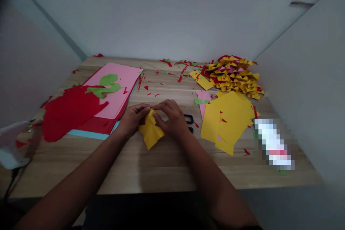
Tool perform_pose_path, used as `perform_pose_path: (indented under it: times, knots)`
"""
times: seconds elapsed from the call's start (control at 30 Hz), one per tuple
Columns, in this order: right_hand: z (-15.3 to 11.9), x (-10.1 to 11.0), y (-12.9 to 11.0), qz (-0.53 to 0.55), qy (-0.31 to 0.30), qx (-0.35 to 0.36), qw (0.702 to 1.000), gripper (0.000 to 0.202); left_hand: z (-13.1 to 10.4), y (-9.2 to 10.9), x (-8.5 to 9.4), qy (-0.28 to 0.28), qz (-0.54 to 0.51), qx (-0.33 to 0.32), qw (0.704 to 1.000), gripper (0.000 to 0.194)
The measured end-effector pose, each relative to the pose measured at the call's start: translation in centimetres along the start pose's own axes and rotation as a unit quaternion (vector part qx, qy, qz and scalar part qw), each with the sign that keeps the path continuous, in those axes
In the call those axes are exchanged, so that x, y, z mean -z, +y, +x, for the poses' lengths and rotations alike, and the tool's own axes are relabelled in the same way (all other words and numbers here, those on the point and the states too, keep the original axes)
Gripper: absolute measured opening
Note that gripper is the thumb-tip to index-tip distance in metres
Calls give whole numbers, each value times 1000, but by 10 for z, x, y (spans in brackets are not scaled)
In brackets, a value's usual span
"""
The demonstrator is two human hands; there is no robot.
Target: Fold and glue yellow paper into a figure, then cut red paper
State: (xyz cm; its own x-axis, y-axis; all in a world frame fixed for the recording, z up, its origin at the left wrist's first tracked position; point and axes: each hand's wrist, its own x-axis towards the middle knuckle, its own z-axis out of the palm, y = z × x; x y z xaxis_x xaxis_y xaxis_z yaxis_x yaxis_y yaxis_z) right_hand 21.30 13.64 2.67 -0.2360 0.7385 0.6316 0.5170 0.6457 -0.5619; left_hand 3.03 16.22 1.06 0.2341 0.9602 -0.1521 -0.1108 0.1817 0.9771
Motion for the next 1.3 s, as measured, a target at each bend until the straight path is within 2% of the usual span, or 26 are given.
perform_pose_path:
  times: [0.13, 0.4, 0.6, 0.73, 0.9, 1.13, 1.3]
  knots:
    - [0, -1, 2, -33, -13, -20, 999, 5, 0, 3, 1, 27, 2, -5, 1000, 42]
    - [0, -4, 7, -30, 5, -22, 999, 15, -1, 5, 1, -29, -67, 16, 997, 42]
    - [-2, -4, 8, -22, -12, -2, 1000, 25, -1, 4, 1, -72, -76, 17, 994, 35]
    - [-2, -3, 8, -19, -30, 7, 999, 24, -2, 4, 1, -76, -56, 27, 995, 34]
    - [0, 0, 6, -25, -52, 14, 998, 13, -5, 9, 1, -113, 0, 38, 993, 40]
    - [2, 2, 1, -28, -84, 11, 996, 4, -5, 9, 2, -123, 33, 43, 991, 42]
    - [2, 2, 1, -17, -84, 11, 996, 9, -3, 6, 2, -135, 46, 30, 989, 40]
